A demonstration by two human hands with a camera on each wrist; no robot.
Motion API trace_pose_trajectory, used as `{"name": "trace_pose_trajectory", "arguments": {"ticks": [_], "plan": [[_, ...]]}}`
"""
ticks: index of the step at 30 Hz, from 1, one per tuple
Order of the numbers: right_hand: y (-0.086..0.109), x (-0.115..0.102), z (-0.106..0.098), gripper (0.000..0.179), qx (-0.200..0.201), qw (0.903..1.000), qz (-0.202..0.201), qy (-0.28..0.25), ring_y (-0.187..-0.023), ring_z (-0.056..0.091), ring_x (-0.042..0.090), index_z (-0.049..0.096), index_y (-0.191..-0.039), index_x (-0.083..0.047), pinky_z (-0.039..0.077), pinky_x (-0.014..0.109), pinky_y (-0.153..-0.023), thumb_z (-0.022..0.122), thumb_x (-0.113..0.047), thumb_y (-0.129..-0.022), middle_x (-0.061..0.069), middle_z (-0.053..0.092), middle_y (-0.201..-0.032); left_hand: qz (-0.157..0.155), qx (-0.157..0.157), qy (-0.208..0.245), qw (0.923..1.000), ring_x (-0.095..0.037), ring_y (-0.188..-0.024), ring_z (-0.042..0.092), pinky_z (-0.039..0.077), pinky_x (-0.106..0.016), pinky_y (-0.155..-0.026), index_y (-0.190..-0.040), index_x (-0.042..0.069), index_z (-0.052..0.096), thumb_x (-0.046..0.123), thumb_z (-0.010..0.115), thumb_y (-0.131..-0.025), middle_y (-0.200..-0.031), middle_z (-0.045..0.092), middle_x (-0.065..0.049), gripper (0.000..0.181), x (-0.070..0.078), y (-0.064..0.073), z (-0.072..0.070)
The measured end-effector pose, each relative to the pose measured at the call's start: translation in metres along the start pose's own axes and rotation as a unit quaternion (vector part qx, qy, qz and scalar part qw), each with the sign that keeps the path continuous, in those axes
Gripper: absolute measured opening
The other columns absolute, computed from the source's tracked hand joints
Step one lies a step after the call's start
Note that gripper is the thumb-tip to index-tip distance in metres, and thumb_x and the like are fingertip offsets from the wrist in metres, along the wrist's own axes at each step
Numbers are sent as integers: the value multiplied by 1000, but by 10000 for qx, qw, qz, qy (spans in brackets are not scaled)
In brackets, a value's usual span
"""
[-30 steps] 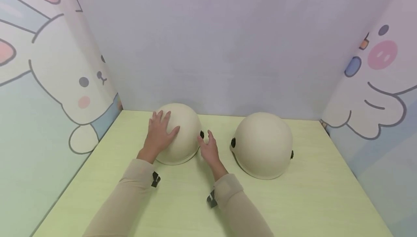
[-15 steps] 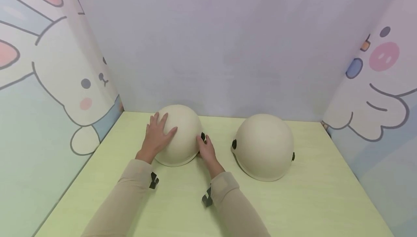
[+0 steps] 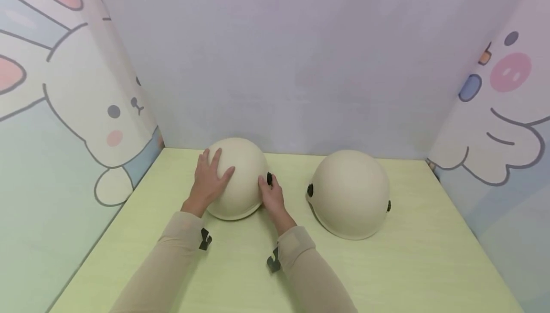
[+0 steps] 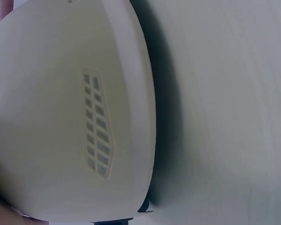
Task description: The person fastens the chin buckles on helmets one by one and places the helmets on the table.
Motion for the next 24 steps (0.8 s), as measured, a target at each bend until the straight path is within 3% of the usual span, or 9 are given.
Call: {"name": "trace_pose_trajectory", "arguments": {"ticks": [9,18,24], "plan": [[5,-19,-11,84,220,9996,-110,162,-139,25,41,22,-156,-11,29,51,-108,57,-55,-94,22,20,-156,-175,95,370,9991,-43,-144,0,12,-63,-109,-157,16,20,60,43,-96,-159,3,-21,79,4,3,-3],[11,-46,-22,78,157,9986,-356,371,-135,32,42,22,-156,-13,36,52,-102,60,-45,-96,24,21,-154,-427,194,735,9962,-41,-144,5,28,-68,-100,-157,18,17,65,38,-95,-159,3,-21,81,7,5,-7],[15,-64,-28,76,118,9960,-571,678,-132,35,42,23,-156,-13,37,52,-102,61,-42,-96,23,22,-154,-551,169,892,9943,-41,-143,6,31,-69,-96,-158,19,12,68,36,-94,-159,1,-21,84,11,7,-9]]}}
Point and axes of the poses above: each hand's wrist, its own y-axis away from the middle knuckle, its own z-axis out of the palm, x = y × z, the point moved 4 cm from there along -y, towards the middle knuckle
